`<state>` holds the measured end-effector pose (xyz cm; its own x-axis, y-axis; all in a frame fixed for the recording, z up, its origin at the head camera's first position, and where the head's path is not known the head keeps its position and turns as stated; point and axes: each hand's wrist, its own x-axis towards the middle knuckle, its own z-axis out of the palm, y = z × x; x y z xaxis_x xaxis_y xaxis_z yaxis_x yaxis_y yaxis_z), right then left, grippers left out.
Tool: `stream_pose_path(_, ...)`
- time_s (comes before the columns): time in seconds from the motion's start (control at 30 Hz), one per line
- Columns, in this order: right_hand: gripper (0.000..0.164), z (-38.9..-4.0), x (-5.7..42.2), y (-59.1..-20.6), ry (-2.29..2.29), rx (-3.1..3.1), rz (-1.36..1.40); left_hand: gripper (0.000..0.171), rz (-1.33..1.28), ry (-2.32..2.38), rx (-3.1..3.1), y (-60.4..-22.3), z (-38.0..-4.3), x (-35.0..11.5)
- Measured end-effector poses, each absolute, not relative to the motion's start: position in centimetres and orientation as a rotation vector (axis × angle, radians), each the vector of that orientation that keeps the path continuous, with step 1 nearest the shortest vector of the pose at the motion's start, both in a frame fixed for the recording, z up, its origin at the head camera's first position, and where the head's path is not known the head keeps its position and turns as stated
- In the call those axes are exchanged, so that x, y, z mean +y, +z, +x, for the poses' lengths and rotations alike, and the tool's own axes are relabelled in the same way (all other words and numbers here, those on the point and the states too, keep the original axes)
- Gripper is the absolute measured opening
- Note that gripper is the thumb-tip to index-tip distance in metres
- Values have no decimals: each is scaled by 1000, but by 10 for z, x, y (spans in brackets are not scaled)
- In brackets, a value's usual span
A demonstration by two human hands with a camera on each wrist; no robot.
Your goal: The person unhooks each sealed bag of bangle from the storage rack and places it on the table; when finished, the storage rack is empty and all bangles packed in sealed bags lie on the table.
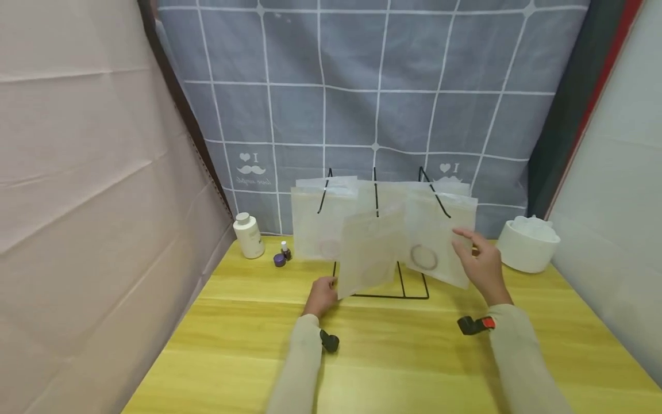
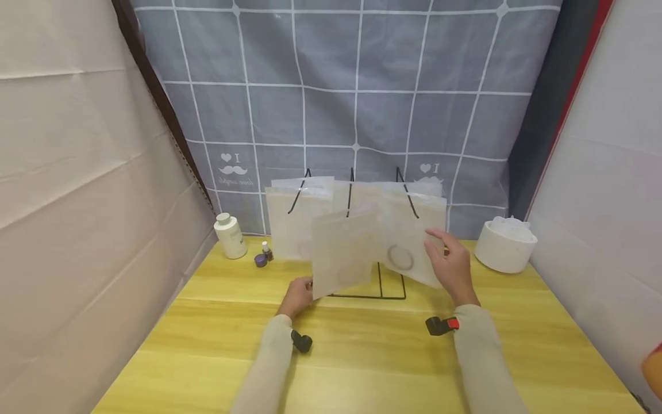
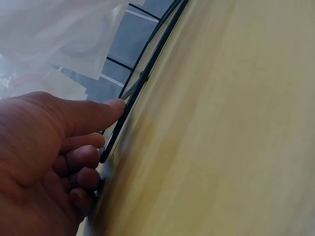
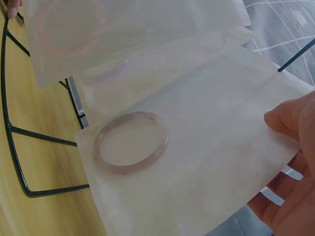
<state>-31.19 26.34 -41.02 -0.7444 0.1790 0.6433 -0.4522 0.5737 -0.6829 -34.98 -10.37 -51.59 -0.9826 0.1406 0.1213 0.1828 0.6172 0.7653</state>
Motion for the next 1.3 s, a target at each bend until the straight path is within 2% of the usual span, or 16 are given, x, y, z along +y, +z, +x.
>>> stream_pose_path(0.17, 23, -313, 262, -413, 1156, -2053, 195, 34, -253, -1240, -2782, -522, -351, -100)
stream_pose_path(0.33, 20, -307, 268, -414, 1101, -2025, 182, 8, -271, -1290, -2758, -526, -351, -93)
stream_pose_path(0.53, 20, -304, 272, -408, 1068, -2002, 177, 18, -277, -1288, -2750, -523, -354, -90)
stream_pose_path(0.63, 20, -303, 272, -404, 1073, -2001, 185, 17, -263, -1277, -2755, -520, -356, -91)
stream_pose_path(0.77, 19, -299, 274, -399, 1083, -2012, 190, 6, -250, -1286, -2761, -517, -357, -91)
stream_pose_path(0.93, 19, -287, 278, -395, 1084, -2036, 190, 13, -260, -1294, -2758, -516, -359, -92)
stream_pose_path(1.17, 21, -264, 287, -393, 1137, -2065, 175, 12, -230, -1368, -2760, -518, -357, -89)
stream_pose_path(1.3, 24, -250, 295, -393, 1161, -2078, 155, 31, -221, -1338, -2790, -517, -357, -87)
